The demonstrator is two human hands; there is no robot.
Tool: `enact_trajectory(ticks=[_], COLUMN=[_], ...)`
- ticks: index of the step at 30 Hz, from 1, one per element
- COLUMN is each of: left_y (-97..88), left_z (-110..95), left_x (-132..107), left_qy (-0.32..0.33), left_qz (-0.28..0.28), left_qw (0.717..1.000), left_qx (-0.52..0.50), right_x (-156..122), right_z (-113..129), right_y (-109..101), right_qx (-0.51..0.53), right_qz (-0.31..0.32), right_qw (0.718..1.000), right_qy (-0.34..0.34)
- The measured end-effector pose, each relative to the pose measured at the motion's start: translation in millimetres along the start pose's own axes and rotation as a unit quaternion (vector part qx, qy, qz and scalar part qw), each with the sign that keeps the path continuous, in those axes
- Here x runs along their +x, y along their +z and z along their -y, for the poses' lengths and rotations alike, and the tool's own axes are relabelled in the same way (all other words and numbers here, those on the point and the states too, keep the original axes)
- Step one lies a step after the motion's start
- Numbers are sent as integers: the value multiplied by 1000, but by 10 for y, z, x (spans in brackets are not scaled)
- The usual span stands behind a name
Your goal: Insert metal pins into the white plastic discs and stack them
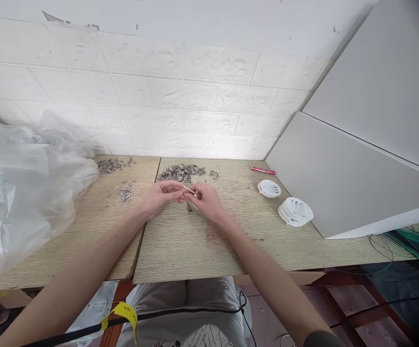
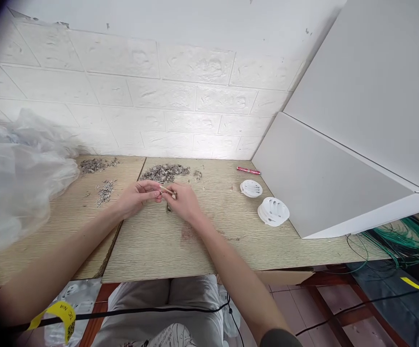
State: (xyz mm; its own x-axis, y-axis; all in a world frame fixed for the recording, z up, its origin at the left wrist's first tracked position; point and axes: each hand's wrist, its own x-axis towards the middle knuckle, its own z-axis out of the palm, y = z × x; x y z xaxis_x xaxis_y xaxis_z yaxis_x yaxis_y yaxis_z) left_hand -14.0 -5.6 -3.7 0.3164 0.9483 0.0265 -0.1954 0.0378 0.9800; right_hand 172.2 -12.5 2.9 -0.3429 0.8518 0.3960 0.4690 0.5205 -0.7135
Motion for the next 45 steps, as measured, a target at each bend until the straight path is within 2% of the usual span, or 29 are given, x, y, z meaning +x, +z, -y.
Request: enact_trajectory(ticks=[8,15,19,24,27,30,33,36,38,41,45], left_y=[81,80,65,74,73,50,20,14,26,48,51], left_z=[30,30,-8,-35,-27,-15,-7,10,35,83,125], left_x=[0,3,-8,-14,-17,-23,-27,-28,-25,-19,-12], left_qy=[-5,-14,-29,-35,-7,61,136,195,211,210,211], left_qz=[-15,-36,-30,-31,-51,-74,-78,-40,10,77,88], left_qw=[999,996,996,996,999,988,937,878,863,860,866], left_qx=[-35,-77,-78,-75,-18,125,313,435,459,458,445], right_x=[9,-5,-7,18,40,46,35,29,31,34,27], right_z=[17,42,51,19,-37,-111,-189,-258,-294,-327,-304], right_y=[-8,-20,-11,-20,-103,-239,-355,-397,-386,-346,-295], right_qx=[41,70,103,119,136,141,81,-7,-41,-65,-79], right_qz=[-10,31,35,7,-33,-30,-8,28,56,68,84], right_qw=[999,996,993,991,986,975,973,977,979,980,981], right_qy=[18,37,39,58,94,170,218,211,192,173,156])
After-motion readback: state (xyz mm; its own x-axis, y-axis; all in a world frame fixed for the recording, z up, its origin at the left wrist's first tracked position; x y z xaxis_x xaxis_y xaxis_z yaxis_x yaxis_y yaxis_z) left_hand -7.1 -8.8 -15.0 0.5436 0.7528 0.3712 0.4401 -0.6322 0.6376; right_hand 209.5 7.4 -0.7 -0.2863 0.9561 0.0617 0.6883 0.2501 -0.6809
